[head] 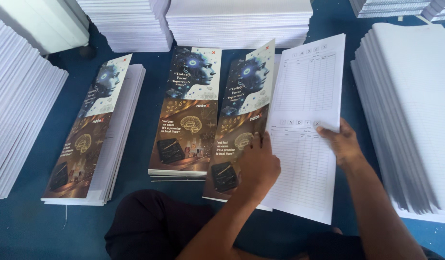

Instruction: The person sits on the floor and assembles notebooks by inserting stacks of lined paper into printed covers. They fold the paper, place it inside the cover, and stack the completed notebooks.

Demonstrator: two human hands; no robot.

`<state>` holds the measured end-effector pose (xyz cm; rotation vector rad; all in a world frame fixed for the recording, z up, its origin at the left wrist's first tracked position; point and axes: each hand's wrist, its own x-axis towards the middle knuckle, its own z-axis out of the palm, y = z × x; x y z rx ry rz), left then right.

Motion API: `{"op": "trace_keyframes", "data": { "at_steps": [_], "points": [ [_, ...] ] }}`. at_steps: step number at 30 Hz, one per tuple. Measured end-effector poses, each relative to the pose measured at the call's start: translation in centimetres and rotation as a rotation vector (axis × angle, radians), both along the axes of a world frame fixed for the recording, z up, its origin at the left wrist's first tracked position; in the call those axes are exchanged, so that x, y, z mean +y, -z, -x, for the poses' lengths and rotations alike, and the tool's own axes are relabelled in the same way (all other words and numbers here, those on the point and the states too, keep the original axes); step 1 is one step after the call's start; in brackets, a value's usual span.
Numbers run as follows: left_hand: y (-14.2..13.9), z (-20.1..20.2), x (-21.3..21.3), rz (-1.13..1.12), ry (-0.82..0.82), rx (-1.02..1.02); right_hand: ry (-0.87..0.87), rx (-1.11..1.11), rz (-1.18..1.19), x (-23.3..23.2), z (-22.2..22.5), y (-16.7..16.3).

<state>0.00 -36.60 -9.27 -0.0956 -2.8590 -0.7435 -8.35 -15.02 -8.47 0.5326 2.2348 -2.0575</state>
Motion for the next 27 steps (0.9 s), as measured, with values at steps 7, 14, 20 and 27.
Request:
{"op": "trace_keyframes", "data": {
  "at_steps": [7, 14, 20, 27],
  "points": [
    [-1.5, -0.5, 1.4, -0.051, -0.003, -0.167, -0.005, -0.026, 0.047, -1.0, 1.1, 4.1],
    [0.2, -2.0, 2.2, -0.199, 0.136, -0.119, -0.021, -0.046, 0.093, -1.3, 1.0, 6.4],
    [2.4, 0.1, 0.6, -0.439, 0.106, -0.231, -0.021, -0.032, 0.128, -1.1, 1.0, 6.6],
    [5.2, 5.4, -8.1, -0.257, -0.387, -0.155, -0.062, 0.03, 0.221, -1.0, 0.8, 6.9]
  ]
}}
